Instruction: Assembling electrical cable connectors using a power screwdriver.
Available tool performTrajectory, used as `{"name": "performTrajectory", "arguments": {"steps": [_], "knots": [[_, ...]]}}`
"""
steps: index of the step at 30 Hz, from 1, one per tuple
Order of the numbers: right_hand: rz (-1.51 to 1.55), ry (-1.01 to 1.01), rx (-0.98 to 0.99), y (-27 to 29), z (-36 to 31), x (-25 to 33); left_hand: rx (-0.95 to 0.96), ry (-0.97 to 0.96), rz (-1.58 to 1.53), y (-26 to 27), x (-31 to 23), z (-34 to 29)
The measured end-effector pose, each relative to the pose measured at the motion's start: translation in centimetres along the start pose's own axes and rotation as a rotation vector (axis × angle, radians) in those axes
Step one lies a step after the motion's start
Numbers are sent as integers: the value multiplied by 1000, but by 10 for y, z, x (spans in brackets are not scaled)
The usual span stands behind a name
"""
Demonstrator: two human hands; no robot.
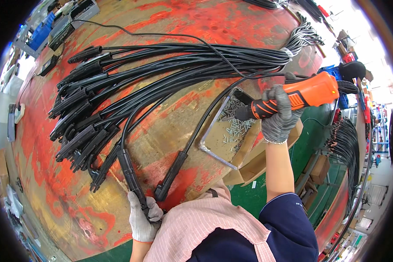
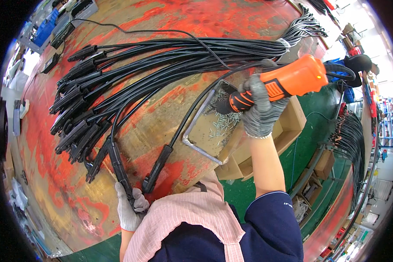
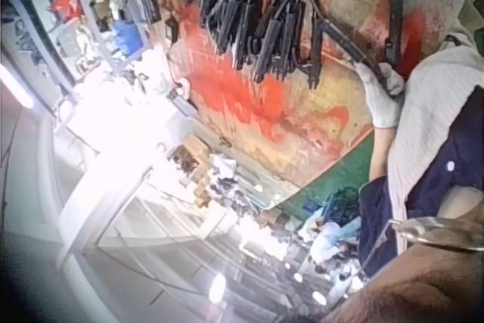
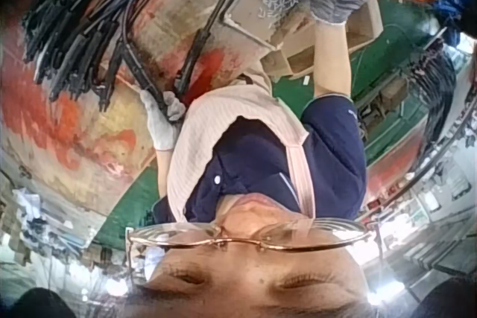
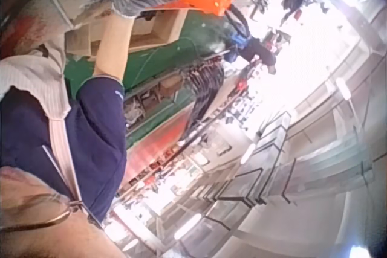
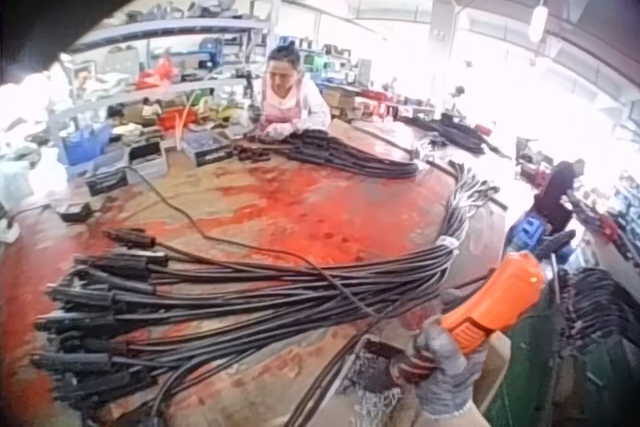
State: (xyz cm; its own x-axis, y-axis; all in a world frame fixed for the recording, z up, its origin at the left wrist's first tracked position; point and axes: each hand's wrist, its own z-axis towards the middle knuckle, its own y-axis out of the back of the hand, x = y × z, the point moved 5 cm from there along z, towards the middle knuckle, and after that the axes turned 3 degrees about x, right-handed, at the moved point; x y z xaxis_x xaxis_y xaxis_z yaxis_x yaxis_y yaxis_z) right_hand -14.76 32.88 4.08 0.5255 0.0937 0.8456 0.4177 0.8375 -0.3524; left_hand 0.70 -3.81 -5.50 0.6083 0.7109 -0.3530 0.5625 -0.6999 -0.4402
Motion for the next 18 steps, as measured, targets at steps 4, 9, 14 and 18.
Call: {"name": "performTrajectory", "arguments": {"steps": [4, 9, 14, 18], "knots": [[101, 5, 26, 7, 2, 18, 68, 38, 7, -6, 0, 6], [407, -106, 21, -12, -15, 31, 83, 27, -18, -4, 5, 11], [559, -302, 216, -98, -85, 32, 51, 10, 6, -5, 1, 8], [600, -469, 408, -155, -127, 31, 109, 39, -18, 1, 2, 11]]}}
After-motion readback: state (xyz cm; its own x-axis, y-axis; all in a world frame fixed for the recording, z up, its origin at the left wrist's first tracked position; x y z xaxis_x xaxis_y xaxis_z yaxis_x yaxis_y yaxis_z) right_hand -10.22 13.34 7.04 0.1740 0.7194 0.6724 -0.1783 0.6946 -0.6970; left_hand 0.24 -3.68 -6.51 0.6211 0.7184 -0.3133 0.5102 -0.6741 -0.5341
